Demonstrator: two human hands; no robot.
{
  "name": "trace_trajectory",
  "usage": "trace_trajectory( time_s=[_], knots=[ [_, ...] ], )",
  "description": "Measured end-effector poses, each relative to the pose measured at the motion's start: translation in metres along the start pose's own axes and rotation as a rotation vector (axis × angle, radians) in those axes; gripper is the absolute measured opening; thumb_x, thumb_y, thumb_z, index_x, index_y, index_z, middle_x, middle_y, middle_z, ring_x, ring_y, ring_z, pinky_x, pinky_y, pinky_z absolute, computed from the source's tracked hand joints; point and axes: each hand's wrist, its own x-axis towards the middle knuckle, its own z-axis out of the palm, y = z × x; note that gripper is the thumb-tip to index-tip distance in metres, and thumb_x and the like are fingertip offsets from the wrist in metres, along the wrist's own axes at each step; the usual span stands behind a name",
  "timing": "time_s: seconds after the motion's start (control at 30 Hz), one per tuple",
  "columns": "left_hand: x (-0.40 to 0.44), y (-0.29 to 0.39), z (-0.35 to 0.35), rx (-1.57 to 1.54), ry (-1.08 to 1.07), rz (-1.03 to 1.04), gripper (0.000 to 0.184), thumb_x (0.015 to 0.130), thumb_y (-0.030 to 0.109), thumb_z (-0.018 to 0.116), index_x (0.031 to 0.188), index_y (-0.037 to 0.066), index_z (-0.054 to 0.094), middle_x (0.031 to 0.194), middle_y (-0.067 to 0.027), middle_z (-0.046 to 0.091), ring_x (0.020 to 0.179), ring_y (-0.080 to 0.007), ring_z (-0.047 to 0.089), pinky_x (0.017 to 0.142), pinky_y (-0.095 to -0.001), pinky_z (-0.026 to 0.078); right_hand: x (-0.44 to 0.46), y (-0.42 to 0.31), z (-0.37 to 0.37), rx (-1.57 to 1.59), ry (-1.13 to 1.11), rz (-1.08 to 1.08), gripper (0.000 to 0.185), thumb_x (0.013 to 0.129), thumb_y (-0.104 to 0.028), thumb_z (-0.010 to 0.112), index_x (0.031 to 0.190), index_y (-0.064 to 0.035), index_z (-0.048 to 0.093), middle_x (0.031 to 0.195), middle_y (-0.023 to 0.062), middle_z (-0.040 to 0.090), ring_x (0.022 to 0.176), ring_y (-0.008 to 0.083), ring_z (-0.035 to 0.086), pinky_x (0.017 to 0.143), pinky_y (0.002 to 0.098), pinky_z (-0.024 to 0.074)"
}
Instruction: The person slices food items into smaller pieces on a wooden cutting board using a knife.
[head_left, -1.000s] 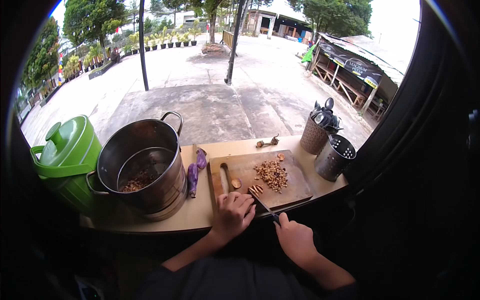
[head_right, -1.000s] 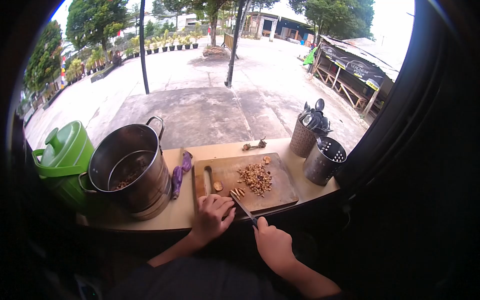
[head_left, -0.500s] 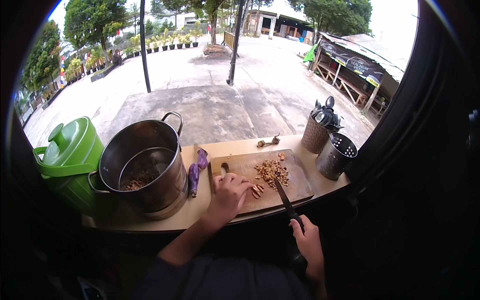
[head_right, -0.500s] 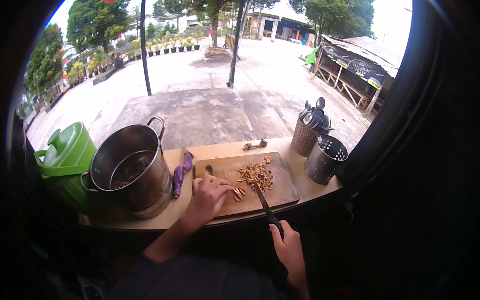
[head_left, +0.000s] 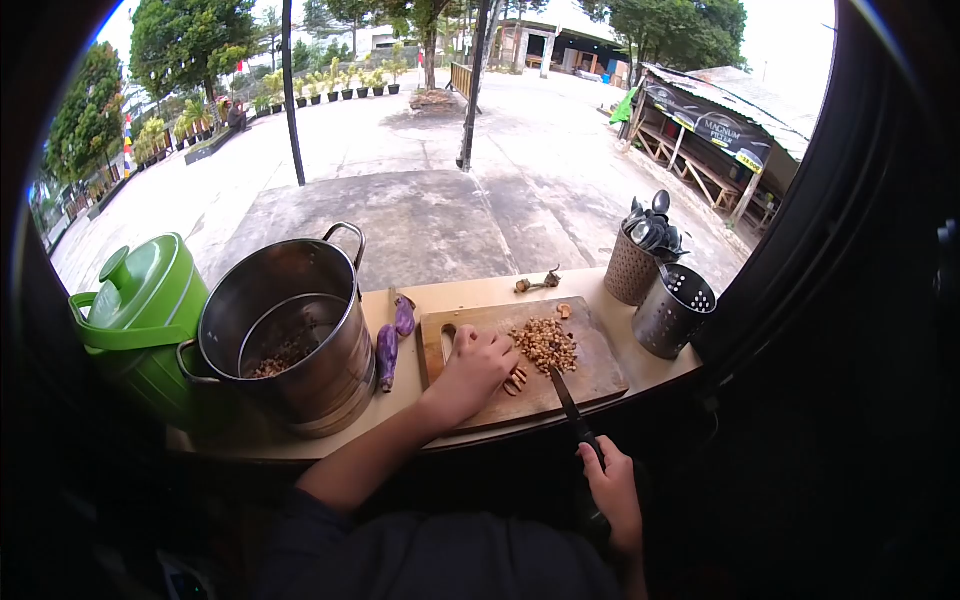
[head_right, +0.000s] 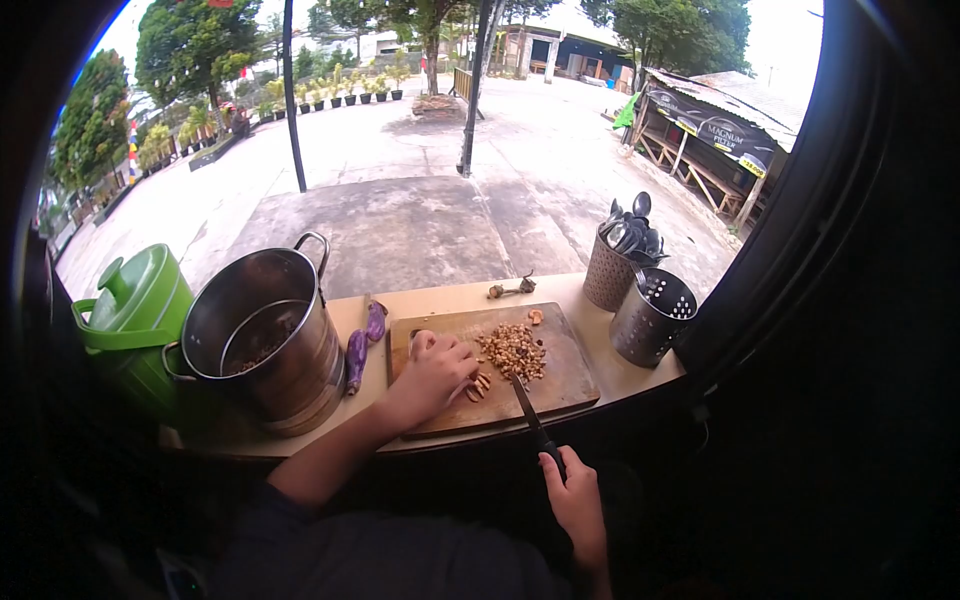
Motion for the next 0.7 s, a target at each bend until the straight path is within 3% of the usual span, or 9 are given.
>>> trace_trajectory(
  time_s=[0.17, 0.23, 0.43, 0.7],
  knots=[
    [-0.002, -0.003, 0.013, -0.002, 0.110, 0.030, 0.021, 0.088, 0.009, 0.060, 0.108, 0.012, 0.064, 0.110, -0.0031, 0.059, 0.114, -0.0196, 0.054, 0.100, -0.0454, 0.033, -0.001, 0.005, 0.001, 0.014, -0.017, -0.016, 0.026, 0.103, -0.023, 0.064, 0.094, 0.0019, 0.061, 0.063, 0.0118, 0.054, 0.056, 0.0143, 0.050, 0.054, 0.0329, 0.0403],
    [-0.001, -0.004, 0.013, 0.023, 0.067, 0.007, 0.020, 0.091, 0.019, 0.068, 0.110, 0.013, 0.065, 0.112, -0.0019, 0.061, 0.114, -0.0182, 0.055, 0.100, -0.0444, 0.033, -0.002, 0.005, 0.000, 0.008, 0.003, -0.018, 0.027, 0.102, -0.023, 0.064, 0.094, 0.0018, 0.061, 0.063, 0.0115, 0.054, 0.055, 0.0143, 0.050, 0.053, 0.0329, 0.0401],
    [0.002, -0.004, 0.011, -0.035, -0.024, 0.104, 0.028, 0.086, 0.016, 0.070, 0.113, 0.015, 0.065, 0.115, -0.0026, 0.060, 0.120, -0.0195, 0.054, 0.101, -0.0461, 0.032, -0.005, 0.012, 0.000, -0.005, -0.030, 0.013, 0.026, 0.102, -0.023, 0.065, 0.095, 0.0014, 0.062, 0.064, 0.0122, 0.055, 0.056, 0.0141, 0.051, 0.054, 0.0328, 0.0406],
    [-0.005, -0.013, 0.006, -0.228, -0.018, 0.116, 0.025, 0.090, 0.023, 0.072, 0.113, 0.016, 0.066, 0.116, -0.0038, 0.060, 0.124, -0.0207, 0.052, 0.104, -0.0486, 0.029, -0.006, 0.013, -0.002, 0.007, -0.029, 0.002, 0.026, 0.102, -0.024, 0.065, 0.095, 0.0009, 0.063, 0.064, 0.0124, 0.056, 0.056, 0.0152, 0.052, 0.054, 0.0323, 0.0406]
  ],
)
